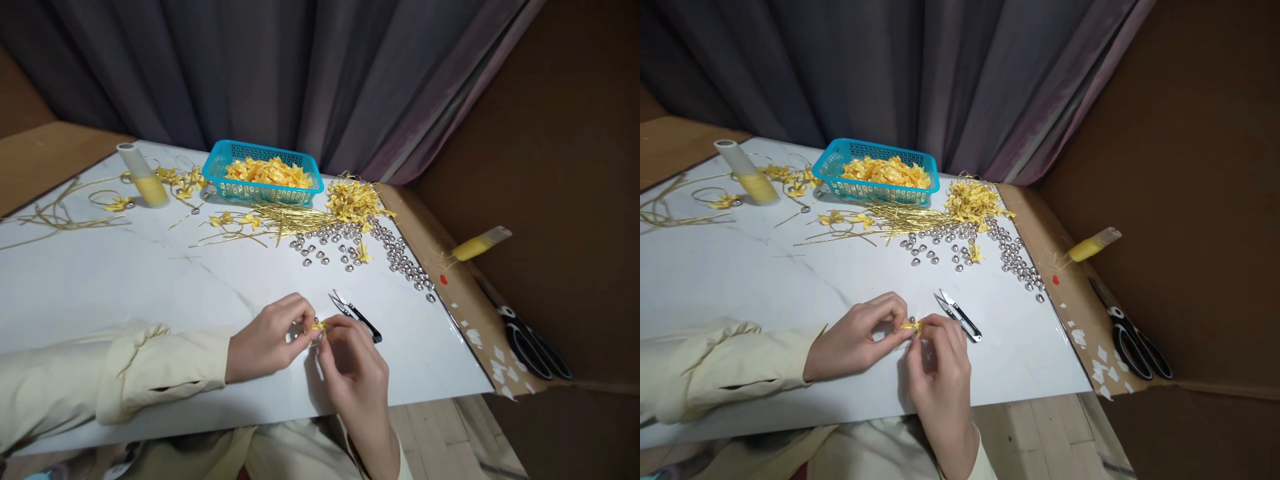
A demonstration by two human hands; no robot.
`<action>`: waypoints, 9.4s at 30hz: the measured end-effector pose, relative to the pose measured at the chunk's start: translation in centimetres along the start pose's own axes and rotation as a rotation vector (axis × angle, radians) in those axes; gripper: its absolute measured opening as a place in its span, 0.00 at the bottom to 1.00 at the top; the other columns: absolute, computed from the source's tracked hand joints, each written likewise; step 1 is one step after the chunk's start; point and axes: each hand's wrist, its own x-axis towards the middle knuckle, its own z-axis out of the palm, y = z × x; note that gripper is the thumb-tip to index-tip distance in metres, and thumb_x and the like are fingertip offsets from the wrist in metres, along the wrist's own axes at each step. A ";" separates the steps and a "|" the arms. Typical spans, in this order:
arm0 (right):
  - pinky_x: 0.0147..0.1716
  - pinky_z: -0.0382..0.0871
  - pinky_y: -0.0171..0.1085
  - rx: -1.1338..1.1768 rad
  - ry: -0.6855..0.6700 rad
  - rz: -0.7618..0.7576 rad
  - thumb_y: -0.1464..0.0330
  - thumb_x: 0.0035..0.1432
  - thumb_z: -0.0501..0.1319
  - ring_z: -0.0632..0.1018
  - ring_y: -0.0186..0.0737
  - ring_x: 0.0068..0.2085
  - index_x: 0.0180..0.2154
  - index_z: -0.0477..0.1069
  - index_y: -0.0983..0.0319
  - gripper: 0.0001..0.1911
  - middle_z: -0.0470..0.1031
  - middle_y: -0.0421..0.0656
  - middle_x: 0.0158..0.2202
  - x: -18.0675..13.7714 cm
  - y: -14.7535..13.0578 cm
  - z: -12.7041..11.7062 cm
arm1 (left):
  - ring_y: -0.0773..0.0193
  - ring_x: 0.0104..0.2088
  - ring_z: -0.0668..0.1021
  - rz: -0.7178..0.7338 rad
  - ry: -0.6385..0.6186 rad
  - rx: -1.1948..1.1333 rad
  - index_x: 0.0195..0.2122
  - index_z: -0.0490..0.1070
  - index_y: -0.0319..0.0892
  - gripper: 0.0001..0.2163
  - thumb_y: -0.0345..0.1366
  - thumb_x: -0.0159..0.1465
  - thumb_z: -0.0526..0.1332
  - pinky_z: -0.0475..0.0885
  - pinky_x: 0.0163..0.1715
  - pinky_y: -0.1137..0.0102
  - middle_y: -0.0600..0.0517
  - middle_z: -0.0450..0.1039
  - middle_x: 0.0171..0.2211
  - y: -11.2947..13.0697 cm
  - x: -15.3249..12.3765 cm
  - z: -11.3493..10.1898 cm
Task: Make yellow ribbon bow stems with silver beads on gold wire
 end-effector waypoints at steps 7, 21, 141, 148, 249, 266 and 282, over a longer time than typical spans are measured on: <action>0.36 0.65 0.39 -0.114 -0.057 0.000 0.76 0.56 0.55 0.70 0.39 0.37 0.35 0.62 0.61 0.06 0.69 0.43 0.34 0.1 0.3 -0.2 | 0.68 0.29 0.70 0.007 -0.003 -0.001 0.27 0.59 0.42 0.06 0.28 0.60 0.55 0.66 0.31 0.72 0.53 0.65 0.29 -0.1 -0.1 0.0; 0.32 0.63 0.37 -0.123 -0.072 0.025 0.75 0.57 0.52 0.69 0.37 0.30 0.30 0.66 0.61 0.07 0.69 0.40 0.26 -0.4 0.0 -0.2 | 0.68 0.30 0.70 0.026 -0.003 0.005 0.27 0.59 0.42 0.07 0.29 0.61 0.55 0.66 0.31 0.73 0.52 0.66 0.29 0.0 -0.1 0.0; 0.38 0.59 0.41 -0.311 -0.523 -0.357 0.80 0.52 0.57 0.72 0.41 0.38 0.29 0.73 0.63 0.09 0.74 0.42 0.28 4.5 1.0 -2.8 | 0.69 0.28 0.68 0.016 -0.092 0.012 0.27 0.57 0.42 0.06 0.27 0.59 0.54 0.65 0.29 0.74 0.55 0.62 0.28 0.0 0.0 -0.1; 0.40 0.67 0.40 0.031 -0.392 0.131 0.72 0.55 0.59 0.75 0.41 0.40 0.36 0.72 0.60 0.06 0.76 0.44 0.37 4.3 1.4 -5.2 | 0.68 0.28 0.68 0.034 -0.073 0.009 0.27 0.55 0.43 0.07 0.28 0.60 0.54 0.64 0.28 0.73 0.54 0.62 0.28 0.0 0.1 -0.1; 0.10 0.50 0.26 0.616 -0.367 0.780 0.57 0.54 0.58 0.56 0.26 0.14 0.28 0.62 0.61 0.13 0.57 0.31 0.16 1.7 0.2 -0.9 | 0.67 0.33 0.72 0.224 0.137 0.081 0.26 0.59 0.41 0.10 0.24 0.61 0.57 0.68 0.30 0.74 0.51 0.68 0.29 -0.4 -0.2 -0.1; 0.25 0.61 0.29 0.065 -0.293 0.149 0.73 0.59 0.52 0.67 0.31 0.25 0.26 0.64 0.62 0.10 0.65 0.39 0.25 0.8 -0.6 -1.7 | 0.66 0.34 0.72 0.177 0.128 0.047 0.25 0.59 0.41 0.09 0.25 0.62 0.55 0.69 0.31 0.74 0.50 0.67 0.29 -0.4 -0.3 0.0; 0.33 0.70 0.34 -0.155 -0.116 -0.152 0.76 0.60 0.51 0.75 0.37 0.34 0.37 0.69 0.63 0.09 0.72 0.47 0.35 0.8 -0.2 -0.6 | 0.64 0.32 0.70 0.243 0.043 0.174 0.26 0.61 0.41 0.09 0.26 0.64 0.51 0.69 0.29 0.71 0.48 0.68 0.28 0.0 -0.4 -1.0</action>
